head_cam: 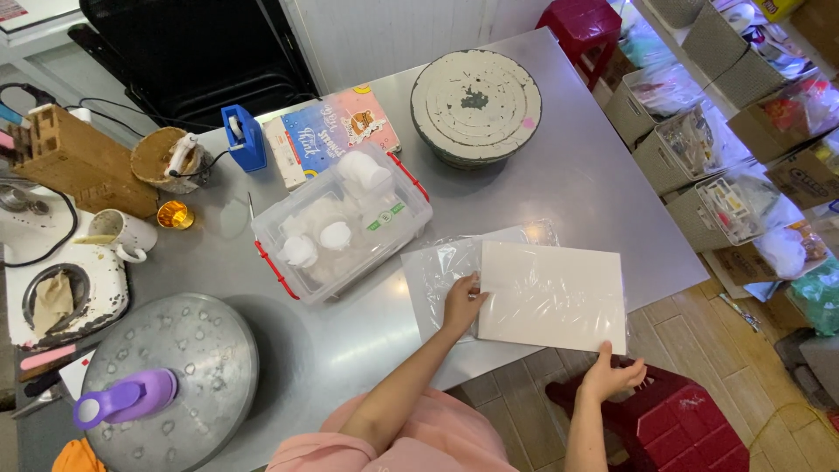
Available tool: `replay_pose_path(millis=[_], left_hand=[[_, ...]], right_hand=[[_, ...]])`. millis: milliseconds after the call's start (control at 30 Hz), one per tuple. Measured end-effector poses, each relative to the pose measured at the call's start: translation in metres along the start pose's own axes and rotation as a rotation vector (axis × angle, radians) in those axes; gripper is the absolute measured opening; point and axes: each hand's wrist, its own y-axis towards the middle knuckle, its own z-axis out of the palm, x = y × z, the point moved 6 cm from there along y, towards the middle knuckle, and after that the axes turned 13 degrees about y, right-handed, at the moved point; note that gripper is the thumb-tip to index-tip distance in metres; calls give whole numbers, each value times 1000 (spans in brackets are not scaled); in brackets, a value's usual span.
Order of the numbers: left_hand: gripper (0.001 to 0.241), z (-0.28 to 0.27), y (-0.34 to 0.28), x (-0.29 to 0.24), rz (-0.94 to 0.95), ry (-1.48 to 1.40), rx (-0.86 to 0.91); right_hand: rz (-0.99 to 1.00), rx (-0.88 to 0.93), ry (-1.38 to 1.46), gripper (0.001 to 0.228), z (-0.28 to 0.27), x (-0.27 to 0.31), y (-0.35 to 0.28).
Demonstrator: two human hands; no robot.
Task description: The person unboxes and unwraps sheets of edible cake decorations by hand. They open a plastic container, remove a bundle of white sheets, and separate the individual sheets before pressing a small purple decorative element onto one of the sheets.
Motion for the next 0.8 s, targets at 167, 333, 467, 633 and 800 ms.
replay_pose_path(millis=[167, 333, 467, 633, 800], left_hand=[[31, 12, -12, 6, -44, 74, 6], [27, 5, -11, 2, -14, 79, -116], [23, 7, 5, 20, -277, 8, -72], [25, 18, 17, 41, -372, -70, 128], [27, 30, 24, 60, -386, -177, 200]], right_hand=[[-15, 20, 45, 76, 2, 1, -6], [-30, 59, 64, 69, 8, 7, -13], [-25, 43, 94, 71, 9, 7, -2], [-119, 25, -94, 70, 7, 0, 42], [55, 254, -4, 52, 19, -8, 72]])
